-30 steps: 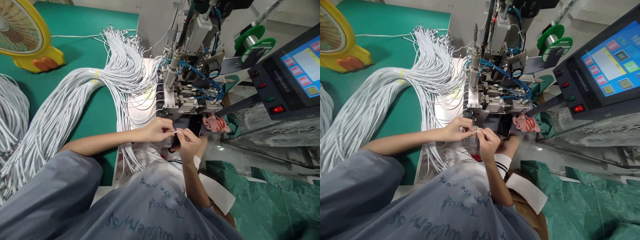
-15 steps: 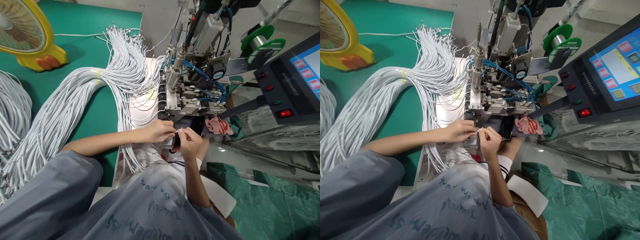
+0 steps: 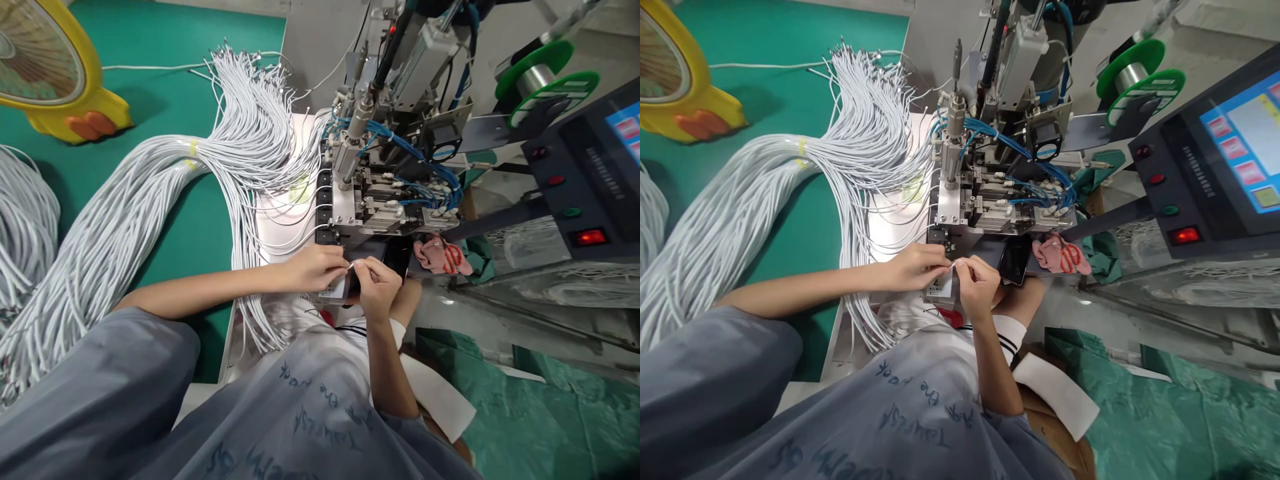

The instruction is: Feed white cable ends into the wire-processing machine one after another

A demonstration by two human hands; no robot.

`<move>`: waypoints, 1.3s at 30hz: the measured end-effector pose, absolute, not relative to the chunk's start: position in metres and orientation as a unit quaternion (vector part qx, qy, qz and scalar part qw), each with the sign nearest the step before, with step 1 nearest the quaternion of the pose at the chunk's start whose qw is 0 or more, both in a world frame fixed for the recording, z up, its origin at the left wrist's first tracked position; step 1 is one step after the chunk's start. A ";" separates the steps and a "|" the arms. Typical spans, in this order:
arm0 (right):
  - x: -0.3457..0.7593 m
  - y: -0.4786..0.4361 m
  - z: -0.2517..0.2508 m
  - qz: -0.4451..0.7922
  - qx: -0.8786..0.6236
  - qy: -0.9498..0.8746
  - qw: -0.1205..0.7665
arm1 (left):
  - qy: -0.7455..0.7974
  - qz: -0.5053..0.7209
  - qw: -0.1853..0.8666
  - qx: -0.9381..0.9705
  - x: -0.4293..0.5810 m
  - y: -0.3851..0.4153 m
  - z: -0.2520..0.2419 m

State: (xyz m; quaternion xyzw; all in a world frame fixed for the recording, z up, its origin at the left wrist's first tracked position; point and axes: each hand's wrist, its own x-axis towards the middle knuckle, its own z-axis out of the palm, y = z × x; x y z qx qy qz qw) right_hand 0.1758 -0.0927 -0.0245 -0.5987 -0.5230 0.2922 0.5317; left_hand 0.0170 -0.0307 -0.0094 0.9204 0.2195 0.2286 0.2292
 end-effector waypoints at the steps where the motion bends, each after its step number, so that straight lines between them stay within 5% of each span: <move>1: 0.176 -0.091 -0.028 0.300 -0.597 -0.516 0.536 | 0.219 0.222 0.239 0.920 0.017 -0.030 -0.009; 14: 0.186 -0.049 -0.080 0.480 -0.561 -0.469 0.485 | 0.275 0.047 0.128 0.952 0.014 0.002 -0.018; 30: 0.187 -0.044 -0.087 0.515 -0.541 -0.472 0.468 | 0.255 0.022 0.041 0.966 0.013 0.000 -0.014; 39: 0.181 -0.039 -0.092 0.423 -0.582 -0.495 0.487 | 0.311 -0.031 0.050 0.949 0.004 -0.002 0.004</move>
